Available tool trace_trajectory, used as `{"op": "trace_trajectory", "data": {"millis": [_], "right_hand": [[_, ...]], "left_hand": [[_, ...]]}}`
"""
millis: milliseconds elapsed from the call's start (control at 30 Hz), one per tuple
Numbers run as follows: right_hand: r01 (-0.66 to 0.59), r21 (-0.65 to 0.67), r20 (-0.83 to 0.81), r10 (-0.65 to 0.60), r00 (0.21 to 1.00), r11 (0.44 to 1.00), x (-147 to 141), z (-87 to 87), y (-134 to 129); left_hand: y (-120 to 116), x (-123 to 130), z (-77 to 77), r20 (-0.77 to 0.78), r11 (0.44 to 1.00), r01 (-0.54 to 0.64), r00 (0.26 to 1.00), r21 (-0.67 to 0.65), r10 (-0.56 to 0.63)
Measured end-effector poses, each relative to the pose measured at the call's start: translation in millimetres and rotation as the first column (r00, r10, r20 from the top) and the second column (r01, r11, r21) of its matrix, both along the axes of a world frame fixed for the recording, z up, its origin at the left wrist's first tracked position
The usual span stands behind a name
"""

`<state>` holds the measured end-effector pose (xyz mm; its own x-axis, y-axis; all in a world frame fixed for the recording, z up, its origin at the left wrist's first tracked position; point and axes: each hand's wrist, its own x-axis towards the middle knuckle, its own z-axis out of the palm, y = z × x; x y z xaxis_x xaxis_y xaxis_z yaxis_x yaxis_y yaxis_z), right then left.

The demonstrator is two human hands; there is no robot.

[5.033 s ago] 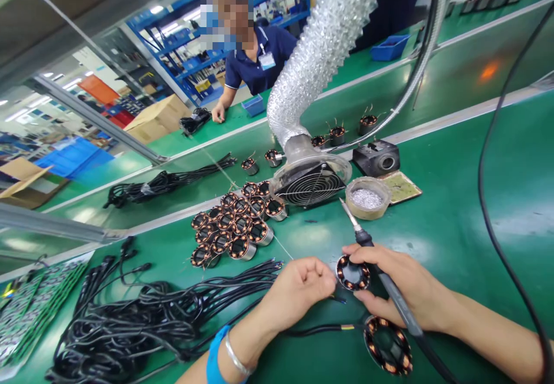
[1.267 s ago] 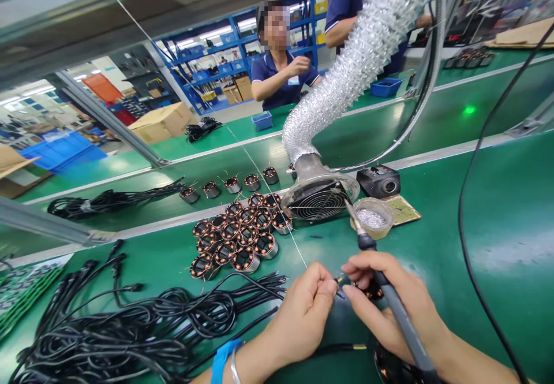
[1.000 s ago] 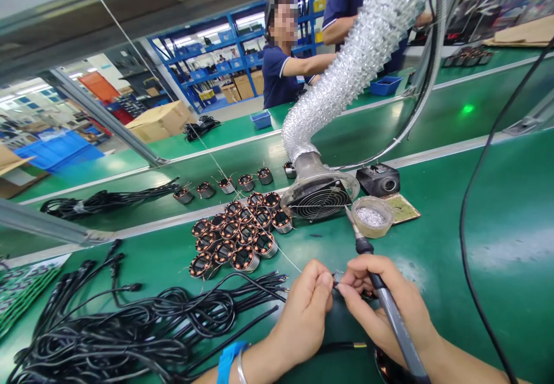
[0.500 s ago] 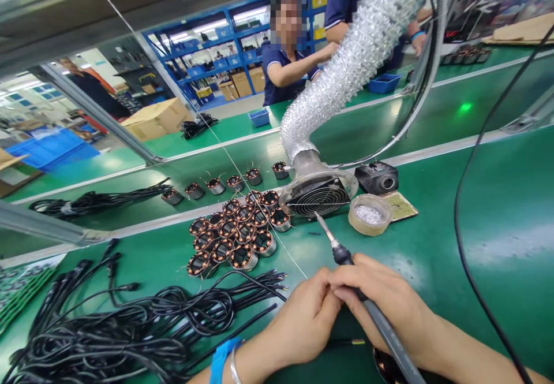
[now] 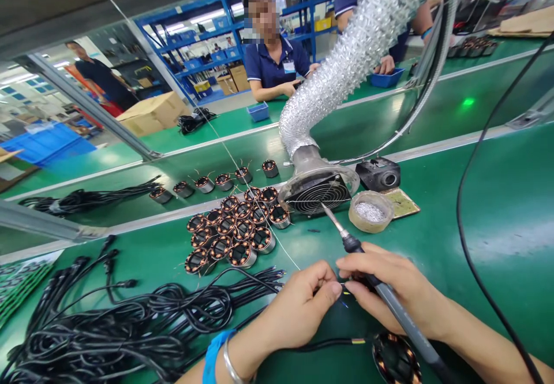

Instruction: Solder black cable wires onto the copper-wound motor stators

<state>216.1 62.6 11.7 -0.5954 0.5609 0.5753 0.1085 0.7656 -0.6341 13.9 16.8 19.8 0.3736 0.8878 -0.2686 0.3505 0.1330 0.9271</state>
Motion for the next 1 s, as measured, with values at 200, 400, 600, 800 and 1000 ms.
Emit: {"op": "trace_trajectory", "data": {"millis": [200,400,600,800,1000], "right_hand": [[-0.039,-0.033,-0.019,0.038,0.999,0.999,0,1.0,0],[-0.016,-0.028,-0.015,0.015,1.0,0.999,2,-0.6,-1],[-0.024,-0.035,-0.041,0.023,0.999,0.999,-1,-2.8,-2],[0.128,0.069,-0.096,-0.121,0.988,0.989,-9,-11.1,-4],[0.294,0.027,-0.088,-0.29,0.953,0.956,8,1.5,-15]], "left_hand": [[-1,1,9.7,-0.121,0.997,0.014,0.993,0.07,-0.006],[-1,0,10.0,-0.094,1.0,0.008,0.996,0.025,-0.006],[4,1,-2.9,0.178,0.987,-0.036,0.982,-0.154,0.064],[13,8,-2.3,0.345,0.863,-0.05,0.904,-0.503,0.254],[19,14,-2.9,0.245,0.881,-0.258,0.895,-0.396,0.372]]}}
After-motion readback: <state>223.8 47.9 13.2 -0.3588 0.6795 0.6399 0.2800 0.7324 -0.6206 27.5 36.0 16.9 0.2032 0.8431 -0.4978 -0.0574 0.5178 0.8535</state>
